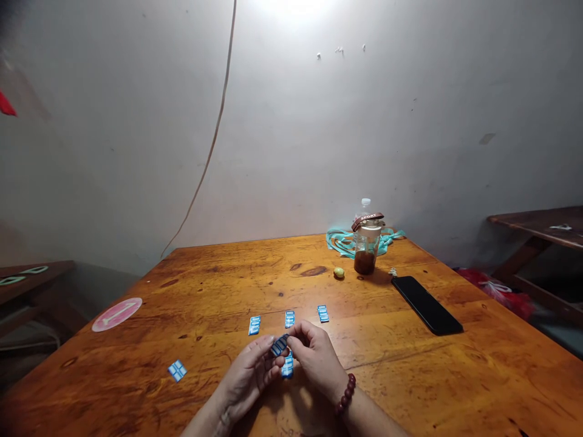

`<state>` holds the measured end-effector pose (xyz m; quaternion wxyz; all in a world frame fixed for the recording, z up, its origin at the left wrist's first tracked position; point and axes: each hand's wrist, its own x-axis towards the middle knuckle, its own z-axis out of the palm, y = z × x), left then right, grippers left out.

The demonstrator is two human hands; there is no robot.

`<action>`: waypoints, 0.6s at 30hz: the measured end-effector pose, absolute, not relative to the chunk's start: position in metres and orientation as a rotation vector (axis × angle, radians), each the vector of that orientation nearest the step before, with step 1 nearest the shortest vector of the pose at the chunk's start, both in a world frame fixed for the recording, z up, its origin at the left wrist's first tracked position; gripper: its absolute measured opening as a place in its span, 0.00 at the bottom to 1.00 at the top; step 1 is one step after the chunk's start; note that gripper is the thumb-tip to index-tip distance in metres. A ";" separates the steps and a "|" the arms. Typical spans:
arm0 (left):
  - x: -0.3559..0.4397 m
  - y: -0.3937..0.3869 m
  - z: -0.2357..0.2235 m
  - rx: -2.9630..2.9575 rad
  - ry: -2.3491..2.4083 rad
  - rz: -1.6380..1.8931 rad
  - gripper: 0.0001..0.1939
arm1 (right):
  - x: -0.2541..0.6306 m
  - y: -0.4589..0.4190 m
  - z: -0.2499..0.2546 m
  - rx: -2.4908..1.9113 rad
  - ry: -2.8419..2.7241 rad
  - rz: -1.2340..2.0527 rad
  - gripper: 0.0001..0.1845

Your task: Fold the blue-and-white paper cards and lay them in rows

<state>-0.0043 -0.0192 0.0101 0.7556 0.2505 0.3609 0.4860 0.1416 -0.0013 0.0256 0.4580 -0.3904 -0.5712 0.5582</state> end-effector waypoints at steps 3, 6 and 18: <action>-0.004 -0.019 0.010 0.552 0.774 1.045 0.09 | 0.141 -0.001 0.026 -0.931 -1.388 1.407 0.09; -0.003 -0.020 0.010 0.566 0.769 1.034 0.09 | 0.139 0.000 0.021 -0.923 -1.316 1.491 0.09; -0.009 -0.015 0.019 0.763 1.084 1.258 0.16 | 0.209 0.028 0.035 -1.277 -1.569 1.283 0.02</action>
